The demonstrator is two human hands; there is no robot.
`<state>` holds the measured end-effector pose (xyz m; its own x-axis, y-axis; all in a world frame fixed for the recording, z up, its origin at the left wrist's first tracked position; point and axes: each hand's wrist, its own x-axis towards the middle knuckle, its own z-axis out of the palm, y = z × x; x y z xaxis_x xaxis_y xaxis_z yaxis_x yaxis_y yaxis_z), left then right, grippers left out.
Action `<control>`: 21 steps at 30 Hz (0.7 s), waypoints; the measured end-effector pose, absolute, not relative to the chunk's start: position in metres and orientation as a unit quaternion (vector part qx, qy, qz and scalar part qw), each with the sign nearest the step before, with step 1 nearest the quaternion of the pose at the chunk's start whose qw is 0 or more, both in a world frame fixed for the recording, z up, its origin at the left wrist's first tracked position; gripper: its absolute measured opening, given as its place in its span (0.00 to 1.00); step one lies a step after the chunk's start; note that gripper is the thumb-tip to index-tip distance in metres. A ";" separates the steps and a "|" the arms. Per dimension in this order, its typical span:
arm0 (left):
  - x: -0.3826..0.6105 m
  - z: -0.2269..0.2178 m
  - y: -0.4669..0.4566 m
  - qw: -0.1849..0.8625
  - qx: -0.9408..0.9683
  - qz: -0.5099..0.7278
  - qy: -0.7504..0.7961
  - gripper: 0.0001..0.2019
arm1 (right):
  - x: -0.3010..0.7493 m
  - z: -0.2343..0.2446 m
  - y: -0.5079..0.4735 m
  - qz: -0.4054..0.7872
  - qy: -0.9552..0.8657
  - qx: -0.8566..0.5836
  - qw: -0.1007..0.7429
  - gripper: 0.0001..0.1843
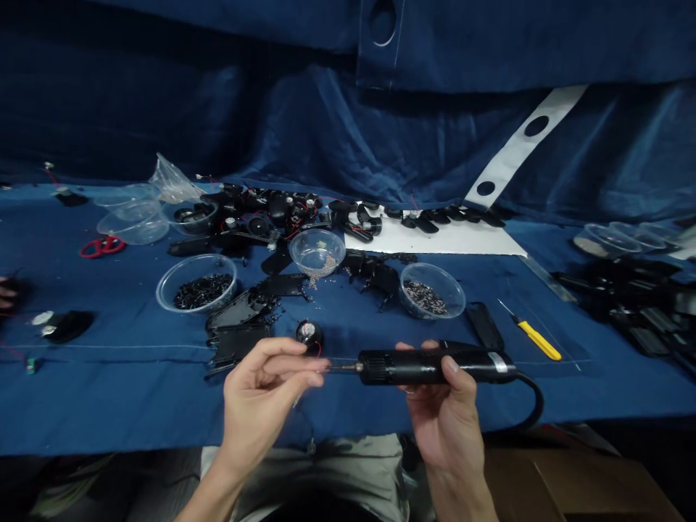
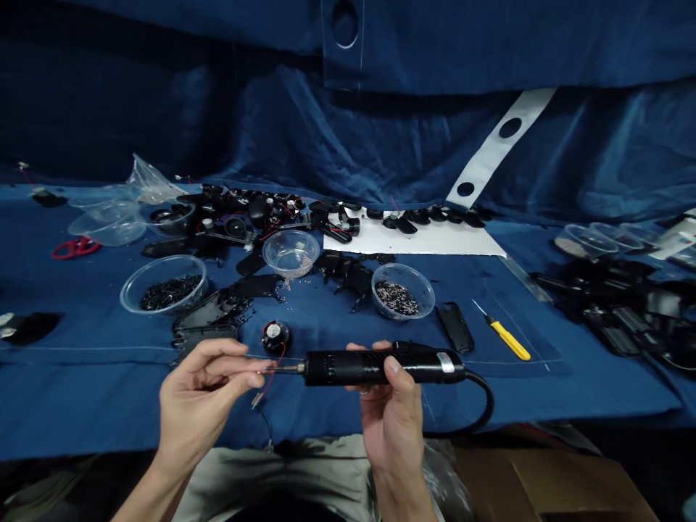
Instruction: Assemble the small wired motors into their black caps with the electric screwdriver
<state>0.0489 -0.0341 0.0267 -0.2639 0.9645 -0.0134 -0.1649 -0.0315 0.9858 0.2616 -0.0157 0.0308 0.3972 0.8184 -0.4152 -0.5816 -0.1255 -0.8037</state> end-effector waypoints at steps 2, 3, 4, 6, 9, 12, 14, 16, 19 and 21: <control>0.047 0.025 -0.035 0.448 0.413 0.611 0.505 0.13 | 0.260 0.033 -0.017 0.540 -0.105 -0.527 0.648 0.24; 0.046 0.025 -0.035 0.440 0.425 0.613 0.500 0.13 | 0.259 0.034 -0.017 0.541 -0.099 -0.527 0.648 0.25; 0.045 0.025 -0.035 0.434 0.435 0.613 0.497 0.12 | 0.258 0.034 -0.018 0.542 -0.094 -0.525 0.649 0.25; 0.043 0.025 -0.035 0.427 0.452 0.608 0.493 0.12 | 0.257 0.034 -0.018 0.546 -0.090 -0.520 0.650 0.26; 0.041 0.026 -0.035 0.416 0.475 0.605 0.485 0.12 | 0.256 0.032 -0.019 0.548 -0.105 -0.514 0.652 0.24; 0.041 0.026 -0.034 0.398 0.493 0.606 0.480 0.13 | 0.257 0.030 -0.020 0.543 -0.118 -0.515 0.653 0.23; 0.041 0.026 -0.034 0.385 0.509 0.604 0.477 0.13 | 0.258 0.029 -0.020 0.543 -0.124 -0.515 0.651 0.23; 0.040 0.026 -0.033 0.364 0.534 0.597 0.476 0.13 | 0.259 0.028 -0.020 0.543 -0.131 -0.516 0.649 0.23; 0.036 0.027 -0.033 0.300 0.597 0.571 0.478 0.14 | 0.259 0.028 -0.019 0.534 -0.130 -0.517 0.656 0.24; 0.033 0.028 -0.033 0.253 0.640 0.550 0.473 0.15 | 0.259 0.027 -0.019 0.523 -0.122 -0.512 0.670 0.24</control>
<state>0.0330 -0.0330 0.0279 -0.0520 0.8835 0.4655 0.3269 -0.4254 0.8439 0.2593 -0.0194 0.0272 0.4233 0.8263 -0.3716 -0.5761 -0.0711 -0.8143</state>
